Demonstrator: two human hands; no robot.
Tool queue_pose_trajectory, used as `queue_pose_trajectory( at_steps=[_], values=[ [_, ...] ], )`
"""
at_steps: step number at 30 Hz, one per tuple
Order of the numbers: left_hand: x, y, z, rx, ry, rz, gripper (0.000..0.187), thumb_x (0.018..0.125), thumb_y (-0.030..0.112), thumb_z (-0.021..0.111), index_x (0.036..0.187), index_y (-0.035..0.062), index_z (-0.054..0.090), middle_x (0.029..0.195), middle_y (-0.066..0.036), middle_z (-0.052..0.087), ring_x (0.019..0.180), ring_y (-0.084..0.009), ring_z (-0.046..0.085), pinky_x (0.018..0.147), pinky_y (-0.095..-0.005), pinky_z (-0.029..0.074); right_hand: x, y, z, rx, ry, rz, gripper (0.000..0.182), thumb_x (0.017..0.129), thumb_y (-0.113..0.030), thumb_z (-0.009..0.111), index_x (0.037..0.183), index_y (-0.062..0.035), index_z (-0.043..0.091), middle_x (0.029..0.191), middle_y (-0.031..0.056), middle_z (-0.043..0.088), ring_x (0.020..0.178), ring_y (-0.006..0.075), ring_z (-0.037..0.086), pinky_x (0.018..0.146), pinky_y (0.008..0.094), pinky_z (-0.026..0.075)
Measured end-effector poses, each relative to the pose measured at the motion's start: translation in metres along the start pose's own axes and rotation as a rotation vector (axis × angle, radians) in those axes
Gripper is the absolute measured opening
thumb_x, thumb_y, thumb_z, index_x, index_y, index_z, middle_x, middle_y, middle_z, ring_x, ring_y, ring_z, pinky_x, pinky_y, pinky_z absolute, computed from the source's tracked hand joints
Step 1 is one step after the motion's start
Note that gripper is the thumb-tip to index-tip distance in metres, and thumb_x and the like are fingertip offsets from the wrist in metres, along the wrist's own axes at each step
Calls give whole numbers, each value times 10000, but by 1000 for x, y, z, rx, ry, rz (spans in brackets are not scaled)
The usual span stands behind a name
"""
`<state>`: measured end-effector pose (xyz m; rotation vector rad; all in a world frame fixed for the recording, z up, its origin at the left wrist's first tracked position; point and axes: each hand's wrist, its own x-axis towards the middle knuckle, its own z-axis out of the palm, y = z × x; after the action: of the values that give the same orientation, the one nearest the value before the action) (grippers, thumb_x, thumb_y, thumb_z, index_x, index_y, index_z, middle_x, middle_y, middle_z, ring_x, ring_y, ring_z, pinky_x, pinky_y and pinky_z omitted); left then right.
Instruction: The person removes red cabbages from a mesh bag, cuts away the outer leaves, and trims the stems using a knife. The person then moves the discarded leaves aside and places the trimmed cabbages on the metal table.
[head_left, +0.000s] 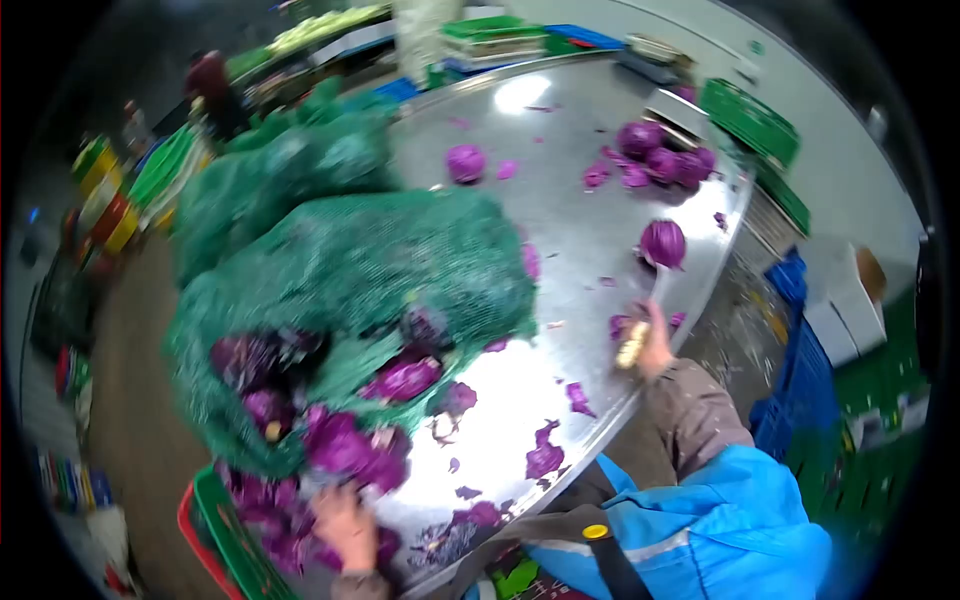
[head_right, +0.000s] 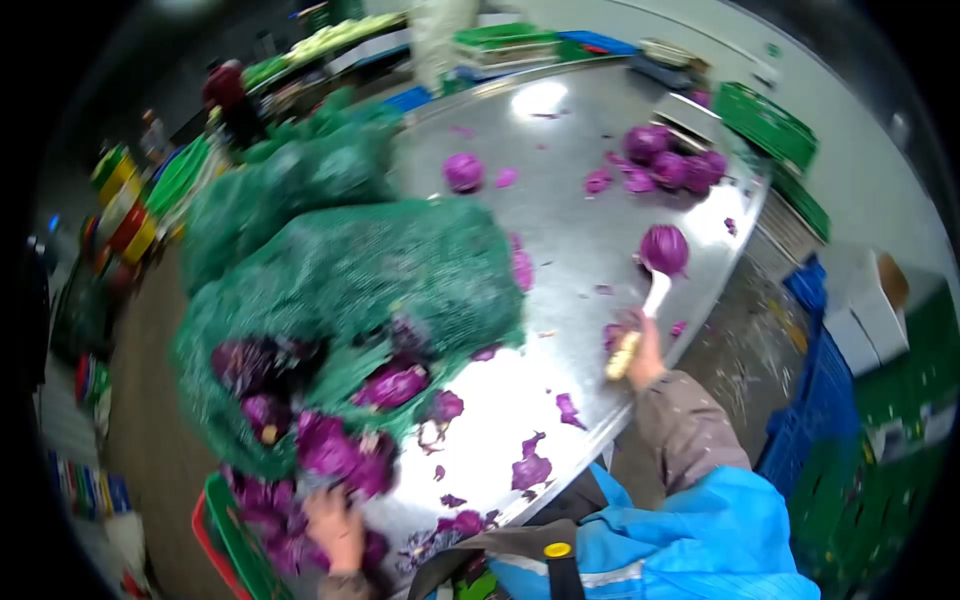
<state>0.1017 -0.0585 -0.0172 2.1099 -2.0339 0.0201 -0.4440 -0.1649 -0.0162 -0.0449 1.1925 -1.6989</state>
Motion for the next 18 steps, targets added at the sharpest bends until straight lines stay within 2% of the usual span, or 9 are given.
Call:
queue_pose_trajectory(
  at_steps=[2,3,4,5,7,9,12,15,18],
  values=[
    [-17,-89,19,170,159,-66,440,742,166,612,1161,35,575,1166,-149,548,1158,-349,460,978,-478,371,-11,16,29,-329,-227,-72,405,841,-426,565,1046,-78,592,676,38,523,557,131,531,492,267,438],
    [-31,-133,22,793,-7,-176,688,782,539,592,1353,185,441,1288,-171,484,1181,-340,462,674,-553,481,-16,23,52,-498,-325,-71,390,848,-393,568,1010,-43,625,694,40,560,536,119,532,472,269,442],
    [-24,-160,15,797,-77,-298,610,788,541,579,1277,181,519,1158,-154,568,1042,-339,543,598,-515,474,-38,24,84,-671,-438,-170,320,856,-325,581,983,-39,645,725,55,609,521,111,546,450,264,444],
    [-11,-164,-6,830,252,-143,607,789,557,579,1262,181,527,1138,-147,581,985,-337,568,626,-549,465,-44,42,101,-711,-552,-243,290,857,-272,605,998,-20,635,758,63,642,524,106,566,448,250,449],
    [36,-142,-30,-10,494,-60,578,795,511,600,1261,175,531,1286,-159,492,1195,-355,458,793,-662,408,-41,84,125,-872,-793,-209,336,834,-275,643,1013,8,622,717,58,635,501,97,562,459,242,448],
    [86,-19,-66,-457,336,-71,395,791,41,579,1180,-18,548,1151,-160,576,1067,-295,540,949,-373,419,-54,99,151,-989,-899,-237,383,834,-262,636,1061,42,583,705,98,638,492,145,585,487,281,470],
    [145,75,-19,-945,-42,-48,459,816,34,612,1254,-42,498,1189,-163,569,1060,-223,562,901,-316,453,-47,118,171,-1130,-733,-484,382,865,-228,589,1116,51,517,696,184,626,499,268,605,525,368,482],
    [198,143,52,-1253,-127,-24,605,787,113,715,1292,-63,434,1236,-197,528,1063,-260,554,899,-325,452,-36,119,171,-1091,-709,-465,366,869,-228,589,1095,52,521,670,171,606,472,240,580,510,371,471],
    [243,180,88,-1159,-185,1,648,724,141,777,1245,-45,438,1140,-158,574,978,-251,570,869,-334,455,-36,108,170,-925,-700,-219,327,889,-225,580,1093,26,534,717,103,608,451,148,526,440,314,432]
  ],
)
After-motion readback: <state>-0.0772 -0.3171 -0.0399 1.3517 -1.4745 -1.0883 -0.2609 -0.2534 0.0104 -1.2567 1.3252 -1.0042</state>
